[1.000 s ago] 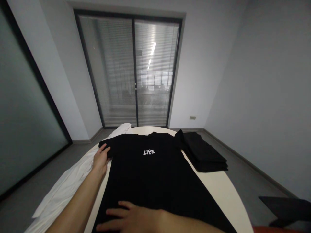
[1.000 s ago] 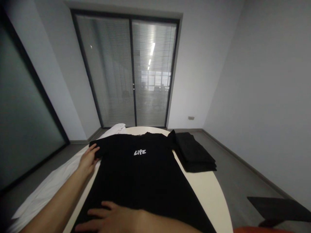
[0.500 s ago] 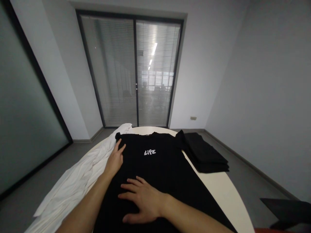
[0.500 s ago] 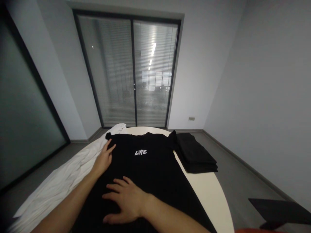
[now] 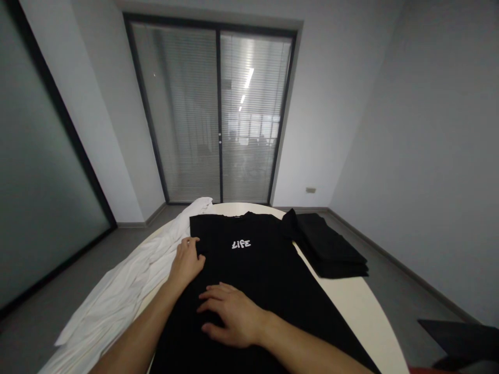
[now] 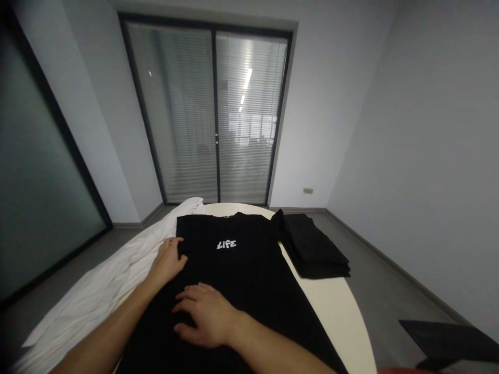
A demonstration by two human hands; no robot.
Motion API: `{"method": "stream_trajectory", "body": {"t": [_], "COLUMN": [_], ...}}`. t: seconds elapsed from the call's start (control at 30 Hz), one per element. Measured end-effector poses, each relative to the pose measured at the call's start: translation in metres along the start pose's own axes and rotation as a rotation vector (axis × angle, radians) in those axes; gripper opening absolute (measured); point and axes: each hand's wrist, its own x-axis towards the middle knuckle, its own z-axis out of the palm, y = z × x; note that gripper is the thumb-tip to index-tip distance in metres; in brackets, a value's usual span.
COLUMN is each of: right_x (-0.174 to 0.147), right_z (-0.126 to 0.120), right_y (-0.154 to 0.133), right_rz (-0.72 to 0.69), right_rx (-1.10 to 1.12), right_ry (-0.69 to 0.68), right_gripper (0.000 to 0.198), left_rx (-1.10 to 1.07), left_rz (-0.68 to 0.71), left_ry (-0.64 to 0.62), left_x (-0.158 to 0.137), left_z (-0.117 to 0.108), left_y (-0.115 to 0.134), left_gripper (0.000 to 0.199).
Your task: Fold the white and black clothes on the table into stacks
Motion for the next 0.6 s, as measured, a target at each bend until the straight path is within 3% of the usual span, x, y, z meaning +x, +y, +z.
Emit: {"method": "stream_trajectory", "body": {"t": [0.17, 0.3, 0.6], "right_x": [0.001, 0.001, 0.003], "right_z": [-0.002, -0.001, -0.005], "right_y": [0.000, 0.001, 0.001], "right_rz": [-0.001, -0.010, -0.046], "right_rx": [0.007, 0.008, -0.026], "right_ry": [-0.002, 0.008, 0.012], "right_gripper": [0.040, 0.039, 0.036], "left_rx": [0.031, 0.074, 0.150], "left_rz": [-0.196, -0.292, -0.233], "left_ry": [-0.117, -0.127, -0.211], "left_x": [0.002, 0.003, -0.006], "left_z": [-0.011, -0.018, -0.038], "left_y": [-0.007, -0.014, -0.005], "left_gripper": [0.019, 0.016, 0.017]}}
